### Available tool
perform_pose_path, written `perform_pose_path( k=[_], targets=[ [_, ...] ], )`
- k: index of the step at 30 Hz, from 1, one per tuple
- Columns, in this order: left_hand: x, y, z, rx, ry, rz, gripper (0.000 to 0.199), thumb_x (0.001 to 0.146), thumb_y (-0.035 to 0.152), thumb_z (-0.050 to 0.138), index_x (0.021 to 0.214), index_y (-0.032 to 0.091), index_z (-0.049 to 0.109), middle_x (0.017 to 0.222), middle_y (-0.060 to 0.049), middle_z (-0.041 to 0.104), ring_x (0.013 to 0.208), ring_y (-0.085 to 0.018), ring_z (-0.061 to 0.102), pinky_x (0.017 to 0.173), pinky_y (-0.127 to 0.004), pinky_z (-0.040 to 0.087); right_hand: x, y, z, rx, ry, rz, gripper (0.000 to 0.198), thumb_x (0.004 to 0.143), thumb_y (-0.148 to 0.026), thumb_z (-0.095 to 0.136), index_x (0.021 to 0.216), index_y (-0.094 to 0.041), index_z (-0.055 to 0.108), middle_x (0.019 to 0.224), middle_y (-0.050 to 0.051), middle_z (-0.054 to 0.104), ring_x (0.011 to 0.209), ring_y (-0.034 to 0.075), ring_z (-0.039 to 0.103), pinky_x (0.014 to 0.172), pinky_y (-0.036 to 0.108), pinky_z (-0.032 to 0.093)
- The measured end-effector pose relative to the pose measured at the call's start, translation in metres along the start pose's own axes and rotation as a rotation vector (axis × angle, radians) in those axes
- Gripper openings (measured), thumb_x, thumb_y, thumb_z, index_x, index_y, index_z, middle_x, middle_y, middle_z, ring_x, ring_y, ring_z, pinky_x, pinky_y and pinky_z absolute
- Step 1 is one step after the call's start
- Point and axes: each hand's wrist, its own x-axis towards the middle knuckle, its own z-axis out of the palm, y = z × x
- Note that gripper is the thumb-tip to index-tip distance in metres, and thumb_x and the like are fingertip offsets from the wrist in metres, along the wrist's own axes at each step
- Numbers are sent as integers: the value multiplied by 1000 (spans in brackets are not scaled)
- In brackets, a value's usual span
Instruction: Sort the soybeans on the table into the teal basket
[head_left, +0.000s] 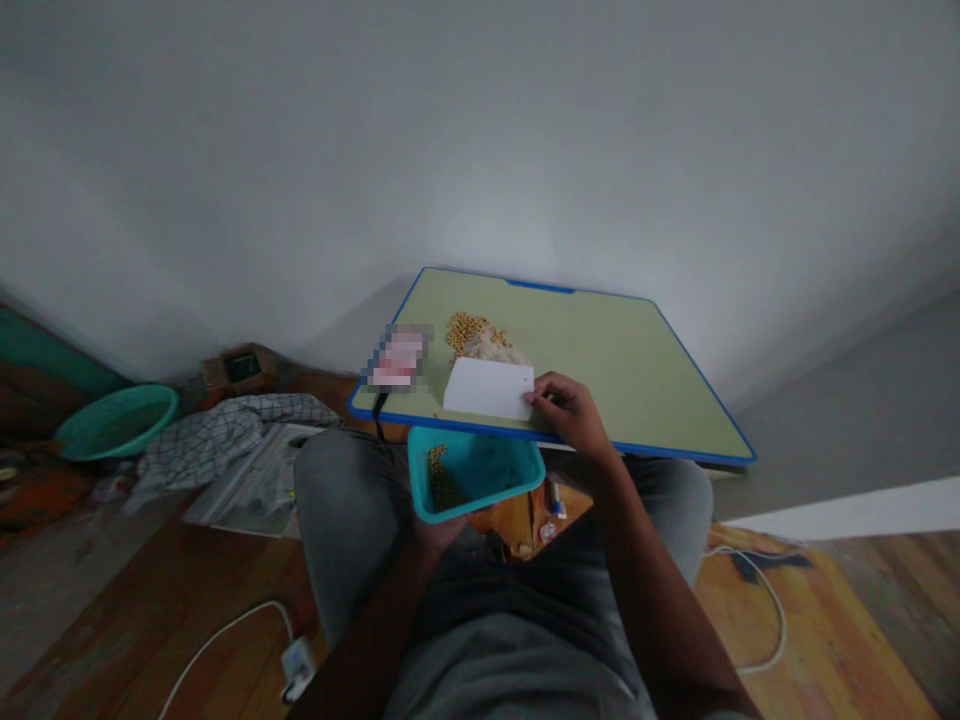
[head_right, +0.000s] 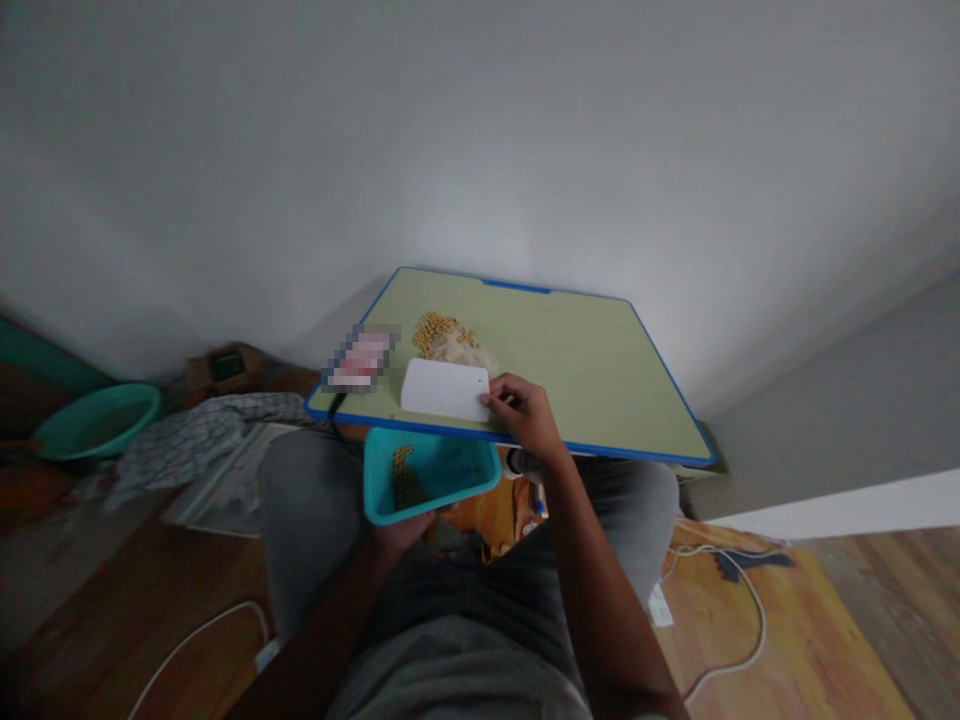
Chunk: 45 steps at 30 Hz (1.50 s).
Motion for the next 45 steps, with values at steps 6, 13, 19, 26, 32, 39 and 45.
perform_pose_path(
  k=[6, 13, 19, 26, 32, 39, 45],
  targets=[
    [-1, 1, 7, 26, 131, -18, 57, 114, 55, 38, 149, 30, 75, 157, -10, 76, 139, -38, 73, 97, -61, 66, 2, -4, 4, 8, -34, -6, 32, 86, -53, 84, 80, -23, 74, 76, 1, 70, 68, 16, 58, 65, 29, 45],
    [1, 5, 26, 52, 312, -54, 82, 115, 51, 4, 143, 31, 78, 148, -6, 81, 148, -39, 67, 96, -64, 64, 2, -3, 4, 9, -47, -5, 28, 87, -51, 84, 81, -24, 75, 77, 1, 72, 68, 17, 59, 65, 30, 45],
    [-1, 1, 5, -18, 35, -9, 55, 109, 58, 49, 145, 27, 78, 157, -13, 75, 141, -42, 72, 100, -63, 68, 2, 4, 1, 6, 56, 27, 29, 86, -50, 82, 82, -24, 71, 73, 0, 69, 64, 16, 58, 63, 30, 45],
    [-3, -2, -4, 2, 83, -4, 52, 108, 56, 53, 144, 28, 78, 154, -16, 77, 138, -43, 75, 96, -61, 70, 4, 11, -3, 136, 438, 98, 48, 81, -64, 84, 86, -28, 53, 64, -7, 58, 52, 14, 58, 51, 27, 44],
    [-3, -2, 1, 23, 147, -22, 54, 109, 59, 49, 142, 28, 79, 152, -14, 78, 136, -43, 75, 95, -63, 69, -1, 8, 1, 105, 212, 114, 44, 84, -63, 82, 88, -28, 55, 60, -5, 60, 51, 16, 58, 50, 29, 46],
    [-3, -3, -1, 11, 181, -37, 60, 111, 60, 39, 148, 30, 76, 154, -14, 77, 137, -40, 74, 95, -59, 67, -2, 8, 1, 40, 122, 133, 39, 83, -58, 82, 84, -29, 56, 61, -3, 63, 50, 18, 59, 51, 31, 46],
    [-2, -5, -6, -38, 38, -14, 58, 108, 57, 51, 150, 26, 75, 158, -17, 74, 141, -43, 72, 99, -62, 68, -2, 12, 1, -48, 258, 114, 33, 85, -51, 78, 83, -29, 53, 59, -4, 61, 52, 18, 61, 52, 30, 45]
  ],
)
